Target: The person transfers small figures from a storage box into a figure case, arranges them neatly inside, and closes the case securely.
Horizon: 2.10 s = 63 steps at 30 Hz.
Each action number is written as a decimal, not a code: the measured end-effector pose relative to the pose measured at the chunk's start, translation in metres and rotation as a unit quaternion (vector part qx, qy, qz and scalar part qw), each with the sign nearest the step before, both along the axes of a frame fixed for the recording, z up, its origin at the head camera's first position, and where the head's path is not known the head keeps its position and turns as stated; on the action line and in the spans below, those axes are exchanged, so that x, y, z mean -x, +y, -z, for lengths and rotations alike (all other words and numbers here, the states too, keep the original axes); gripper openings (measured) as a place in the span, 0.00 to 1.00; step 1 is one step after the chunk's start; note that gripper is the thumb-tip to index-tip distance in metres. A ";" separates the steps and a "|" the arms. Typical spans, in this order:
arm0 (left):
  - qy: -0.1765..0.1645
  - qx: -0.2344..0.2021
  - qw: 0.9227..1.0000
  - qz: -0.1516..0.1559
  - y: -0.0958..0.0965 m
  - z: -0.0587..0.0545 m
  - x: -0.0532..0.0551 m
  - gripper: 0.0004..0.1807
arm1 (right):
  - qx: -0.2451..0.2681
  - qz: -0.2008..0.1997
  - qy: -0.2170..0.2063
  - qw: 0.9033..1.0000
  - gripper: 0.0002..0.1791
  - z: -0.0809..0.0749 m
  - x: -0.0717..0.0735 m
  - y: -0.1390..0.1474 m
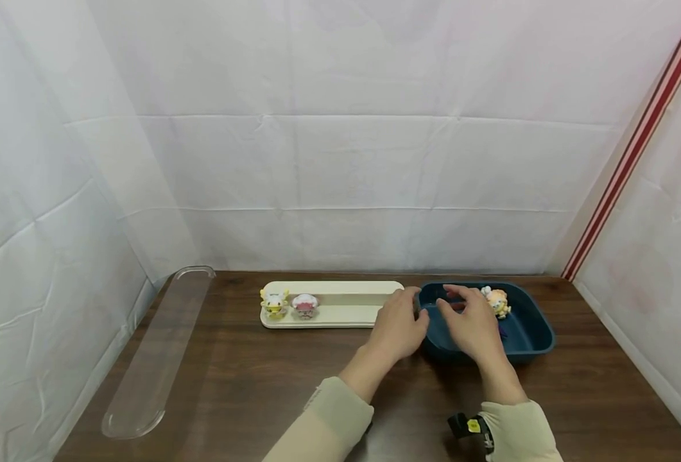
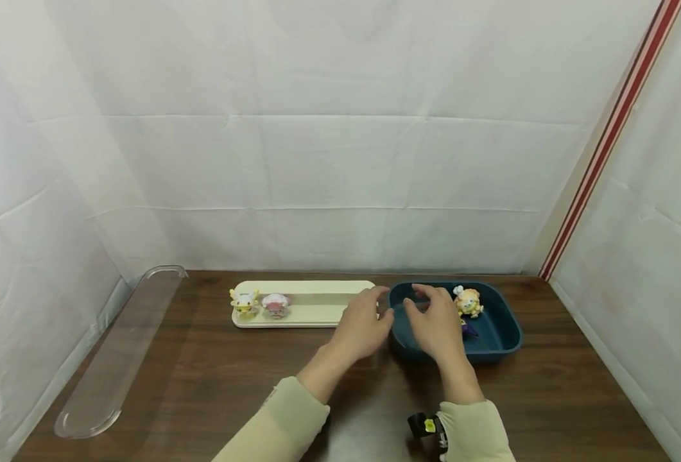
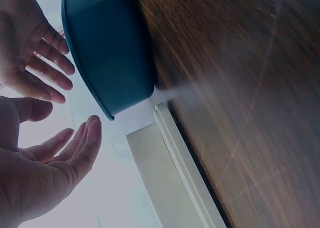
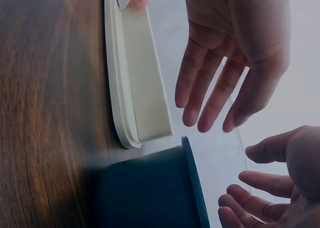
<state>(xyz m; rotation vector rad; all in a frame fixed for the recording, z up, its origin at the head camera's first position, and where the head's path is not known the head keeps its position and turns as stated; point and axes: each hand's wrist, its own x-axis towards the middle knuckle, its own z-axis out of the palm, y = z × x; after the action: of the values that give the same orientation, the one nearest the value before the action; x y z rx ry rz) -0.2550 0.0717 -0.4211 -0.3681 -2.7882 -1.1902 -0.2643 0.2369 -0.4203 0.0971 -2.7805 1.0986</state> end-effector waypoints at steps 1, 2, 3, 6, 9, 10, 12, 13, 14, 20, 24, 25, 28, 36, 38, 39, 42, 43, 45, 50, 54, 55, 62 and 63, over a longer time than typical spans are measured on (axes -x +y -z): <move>0.000 0.001 1.000 0.003 0.002 0.001 0.000 0.25 | 0.001 0.004 -0.002 1.000 0.26 0.001 0.000 0.002; -0.001 0.001 1.000 0.006 0.004 0.001 0.001 0.26 | 0.002 0.009 -0.004 1.000 0.26 0.001 0.000 0.004; -0.003 0.001 1.000 0.010 0.006 0.002 0.001 0.26 | 0.004 0.014 -0.007 1.000 0.26 0.002 0.000 0.007; -0.006 0.002 1.000 0.019 0.012 0.004 0.002 0.26 | 0.004 0.022 -0.013 1.000 0.26 0.004 0.002 0.013; -0.007 0.005 1.000 0.020 0.017 0.004 0.004 0.26 | 0.002 0.026 -0.014 1.000 0.27 0.004 0.004 0.019; -0.007 0.006 1.000 0.018 0.019 0.003 0.004 0.26 | 0.003 0.027 -0.011 1.000 0.27 0.004 0.005 0.021; -0.008 0.007 1.000 0.014 0.021 0.002 0.005 0.26 | 0.004 0.029 -0.005 1.000 0.27 0.004 0.007 0.025; -0.008 0.008 1.000 0.013 0.022 0.002 0.005 0.26 | 0.005 0.031 -0.003 0.999 0.27 0.004 0.007 0.027; -0.009 0.008 1.000 0.012 0.023 0.002 0.005 0.26 | 0.006 0.034 -0.001 0.999 0.27 0.004 0.008 0.030; -0.014 0.017 1.000 0.016 0.031 0.001 0.007 0.27 | 0.011 0.058 -0.016 0.998 0.28 0.002 0.009 0.041; -0.021 0.024 0.999 0.023 0.036 0.000 0.009 0.28 | 0.008 0.065 -0.037 0.997 0.29 0.002 0.011 0.048; -0.023 0.024 0.999 0.024 0.038 0.000 0.009 0.28 | 0.007 0.065 -0.041 0.997 0.29 0.003 0.012 0.050; -0.028 0.025 0.999 0.030 0.042 0.000 0.012 0.28 | 0.003 0.065 -0.051 0.997 0.30 0.002 0.014 0.055; -0.059 0.041 0.996 0.054 0.062 0.000 0.019 0.30 | -0.005 0.064 -0.076 0.995 0.31 0.001 0.015 0.069; -0.069 0.046 0.995 0.056 0.065 0.001 0.021 0.30 | -0.010 0.065 -0.082 0.994 0.30 0.003 0.017 0.071; -0.074 0.049 0.994 0.058 0.067 0.002 0.021 0.31 | -0.014 0.065 -0.086 0.994 0.30 0.003 0.018 0.072; -0.083 0.062 0.993 0.064 0.073 0.006 0.024 0.31 | -0.029 0.067 -0.098 0.993 0.30 0.006 0.020 0.075; -0.087 0.066 0.992 0.067 0.075 0.007 0.025 0.32 | -0.035 0.068 -0.102 0.992 0.29 0.007 0.021 0.076; -0.091 0.075 0.991 0.071 0.080 0.010 0.027 0.32 | -0.047 0.072 -0.112 0.990 0.29 0.008 0.022 0.079; -0.113 0.091 0.987 0.073 0.091 0.015 0.034 0.33 | -0.074 0.071 -0.131 0.986 0.27 0.009 0.023 0.082; -0.135 0.110 0.982 0.075 0.097 0.016 0.039 0.34 | -0.103 0.060 -0.139 0.983 0.26 0.012 0.026 0.082; -0.138 0.115 0.981 0.077 0.099 0.017 0.041 0.34 | -0.109 0.058 -0.139 0.983 0.25 0.013 0.026 0.082; -0.136 0.151 0.974 0.101 0.108 0.024 0.050 0.34 | -0.127 0.057 -0.139 0.980 0.23 0.019 0.029 0.082; -0.134 0.151 0.974 0.105 0.109 0.026 0.051 0.34 | -0.128 0.057 -0.139 0.980 0.23 0.019 0.029 0.082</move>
<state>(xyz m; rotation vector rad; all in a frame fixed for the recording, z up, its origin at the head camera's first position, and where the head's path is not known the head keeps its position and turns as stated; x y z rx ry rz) -0.3057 0.1807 -0.4466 -0.5772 -3.2466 -0.9052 -0.2930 0.3190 -0.4397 -0.2006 -3.1176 0.7746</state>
